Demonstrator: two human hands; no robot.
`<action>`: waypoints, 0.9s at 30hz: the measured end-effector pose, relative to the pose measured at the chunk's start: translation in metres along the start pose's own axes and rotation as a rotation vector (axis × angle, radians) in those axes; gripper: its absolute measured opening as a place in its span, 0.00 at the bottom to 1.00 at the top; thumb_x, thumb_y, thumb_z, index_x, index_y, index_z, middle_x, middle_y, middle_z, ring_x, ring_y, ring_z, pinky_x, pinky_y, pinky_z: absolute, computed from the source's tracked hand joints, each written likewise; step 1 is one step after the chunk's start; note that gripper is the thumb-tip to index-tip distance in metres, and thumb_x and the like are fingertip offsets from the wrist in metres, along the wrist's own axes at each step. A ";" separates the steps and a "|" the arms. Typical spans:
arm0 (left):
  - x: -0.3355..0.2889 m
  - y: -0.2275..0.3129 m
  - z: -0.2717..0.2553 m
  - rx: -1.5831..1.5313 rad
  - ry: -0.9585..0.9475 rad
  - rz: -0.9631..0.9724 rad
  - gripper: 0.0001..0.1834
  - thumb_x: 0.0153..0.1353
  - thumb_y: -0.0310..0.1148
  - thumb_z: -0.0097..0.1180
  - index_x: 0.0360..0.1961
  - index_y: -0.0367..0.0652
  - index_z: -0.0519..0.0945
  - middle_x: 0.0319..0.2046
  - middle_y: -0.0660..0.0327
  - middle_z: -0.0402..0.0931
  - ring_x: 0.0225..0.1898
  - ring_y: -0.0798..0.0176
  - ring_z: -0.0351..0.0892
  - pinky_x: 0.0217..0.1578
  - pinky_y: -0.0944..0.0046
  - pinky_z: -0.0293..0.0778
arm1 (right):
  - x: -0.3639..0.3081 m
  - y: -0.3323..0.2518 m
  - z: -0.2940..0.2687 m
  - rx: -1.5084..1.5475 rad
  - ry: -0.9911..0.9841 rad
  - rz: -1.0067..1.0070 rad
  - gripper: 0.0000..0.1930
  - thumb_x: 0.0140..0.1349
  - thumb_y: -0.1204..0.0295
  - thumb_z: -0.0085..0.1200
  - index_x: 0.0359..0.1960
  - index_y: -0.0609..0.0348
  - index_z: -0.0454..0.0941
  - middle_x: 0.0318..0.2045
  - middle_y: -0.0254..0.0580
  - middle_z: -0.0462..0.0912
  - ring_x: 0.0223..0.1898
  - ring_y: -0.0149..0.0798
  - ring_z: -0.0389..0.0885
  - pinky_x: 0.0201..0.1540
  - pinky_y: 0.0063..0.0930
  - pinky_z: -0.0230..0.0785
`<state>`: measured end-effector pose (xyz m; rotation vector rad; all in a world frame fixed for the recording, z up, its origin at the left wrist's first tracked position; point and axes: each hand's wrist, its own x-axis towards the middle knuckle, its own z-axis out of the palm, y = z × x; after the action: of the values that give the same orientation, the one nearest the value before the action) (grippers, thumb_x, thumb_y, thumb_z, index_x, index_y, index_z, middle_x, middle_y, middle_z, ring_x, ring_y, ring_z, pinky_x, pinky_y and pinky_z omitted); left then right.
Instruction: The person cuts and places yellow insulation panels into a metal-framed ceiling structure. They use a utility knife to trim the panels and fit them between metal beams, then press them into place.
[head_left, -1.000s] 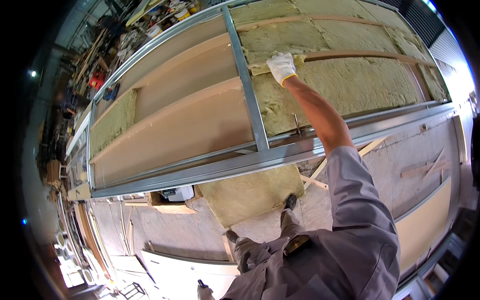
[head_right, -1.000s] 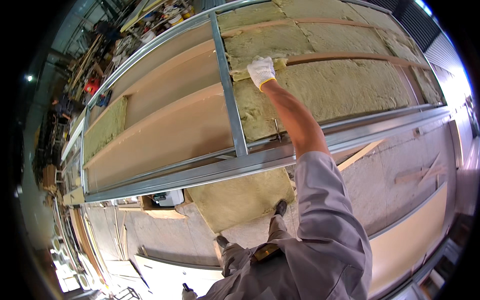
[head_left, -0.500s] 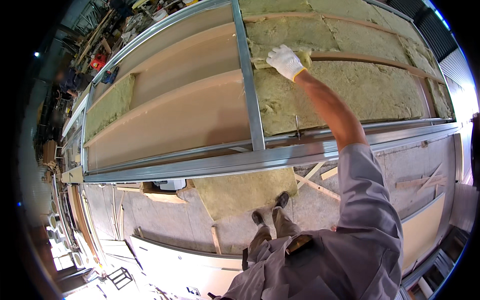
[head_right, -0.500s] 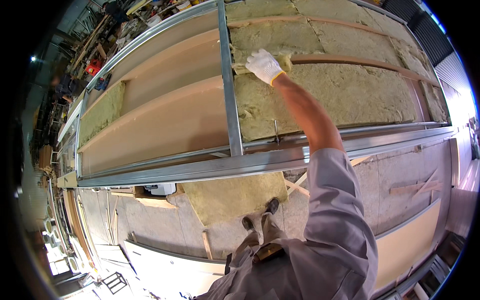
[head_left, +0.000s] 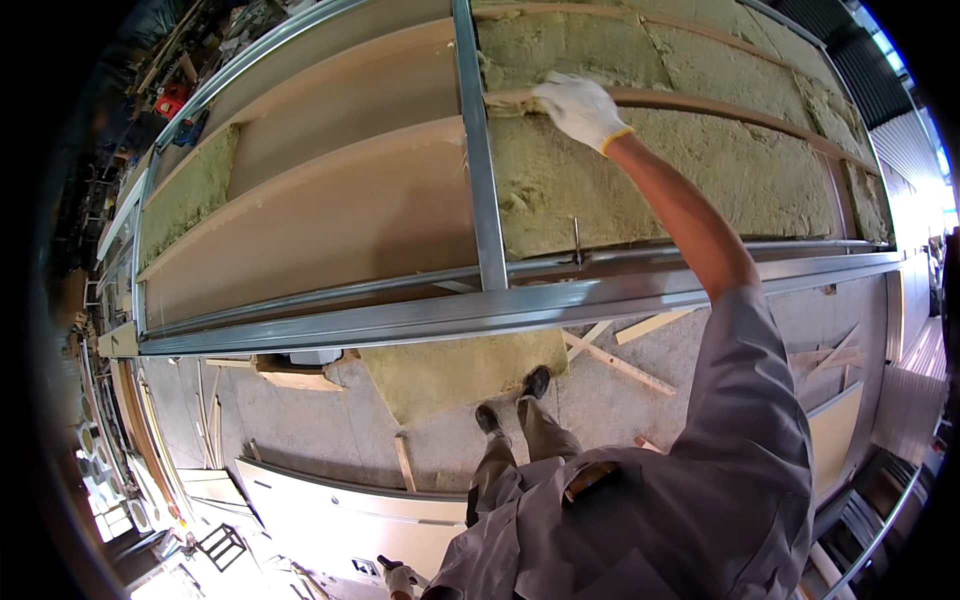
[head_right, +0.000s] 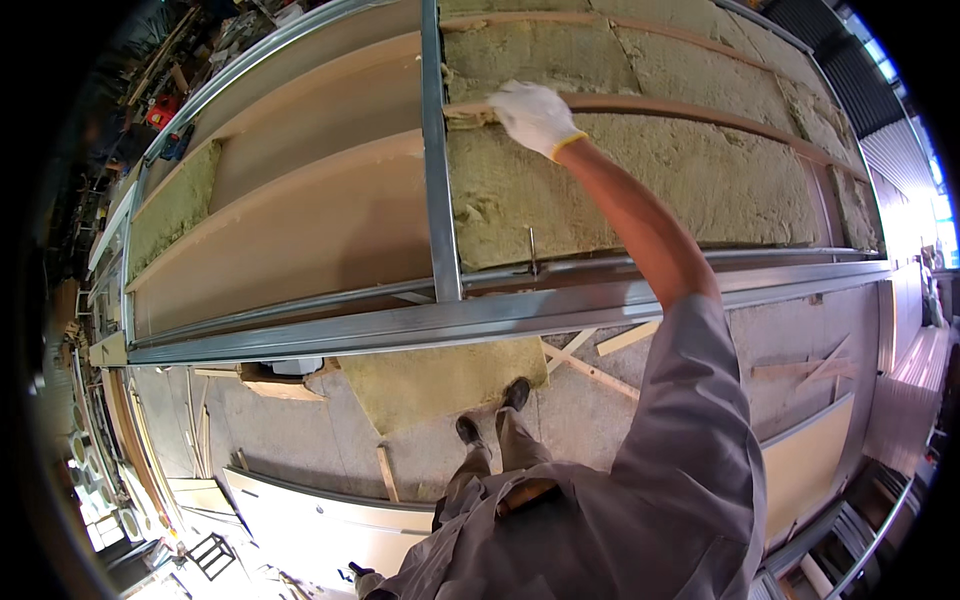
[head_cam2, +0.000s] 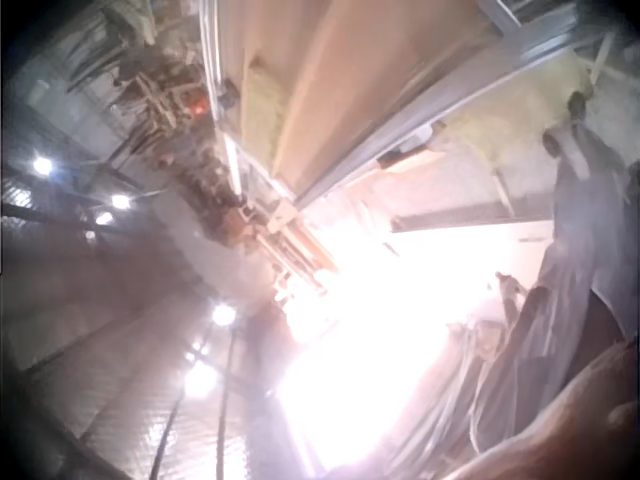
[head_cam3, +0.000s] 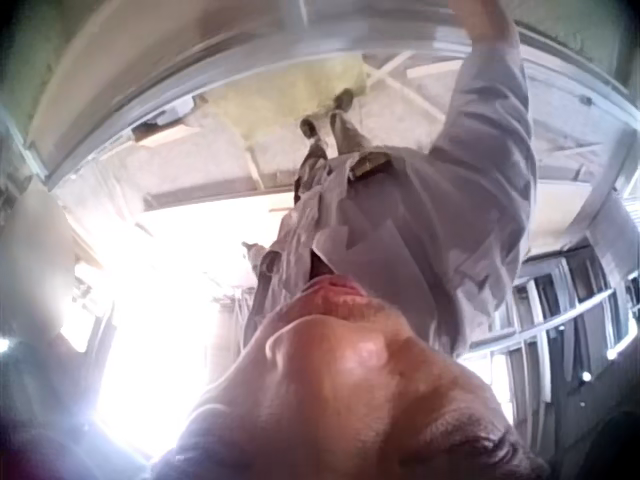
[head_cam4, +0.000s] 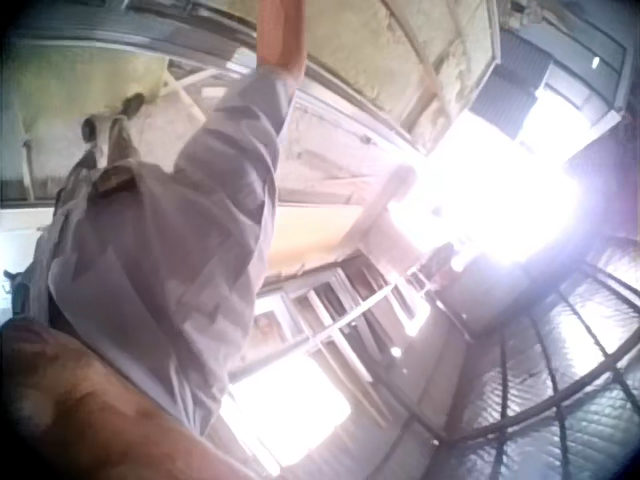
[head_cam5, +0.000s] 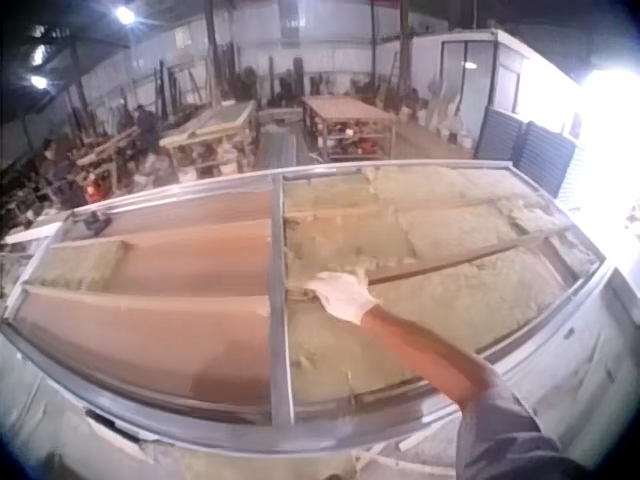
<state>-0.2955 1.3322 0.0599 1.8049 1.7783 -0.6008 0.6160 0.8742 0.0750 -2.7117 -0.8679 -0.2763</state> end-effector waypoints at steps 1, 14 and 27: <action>0.001 0.004 -0.001 -0.001 -0.001 0.004 0.18 0.64 0.37 0.56 0.49 0.37 0.79 0.41 0.51 0.83 0.39 0.54 0.82 0.40 0.55 0.78 | -0.006 0.002 -0.012 -0.039 -0.001 0.090 0.14 0.69 0.72 0.48 0.52 0.58 0.82 0.49 0.50 0.84 0.51 0.56 0.82 0.52 0.49 0.77; 0.067 0.162 0.053 0.102 -0.061 0.233 0.17 0.60 0.32 0.57 0.49 0.38 0.78 0.39 0.54 0.82 0.35 0.57 0.80 0.36 0.57 0.77 | -0.005 -0.007 0.006 0.063 0.056 0.380 0.18 0.65 0.55 0.56 0.46 0.55 0.84 0.41 0.53 0.88 0.44 0.58 0.88 0.45 0.54 0.79; 0.087 0.211 0.071 0.144 -0.105 0.344 0.17 0.55 0.27 0.58 0.48 0.39 0.76 0.36 0.56 0.81 0.31 0.59 0.79 0.32 0.59 0.77 | -0.048 0.025 0.003 0.171 0.102 0.390 0.20 0.66 0.56 0.59 0.52 0.54 0.81 0.49 0.52 0.85 0.53 0.56 0.83 0.55 0.49 0.77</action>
<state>-0.0779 1.3541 -0.0377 2.0748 1.3426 -0.6814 0.5926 0.8295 0.0545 -2.6073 -0.3065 -0.2402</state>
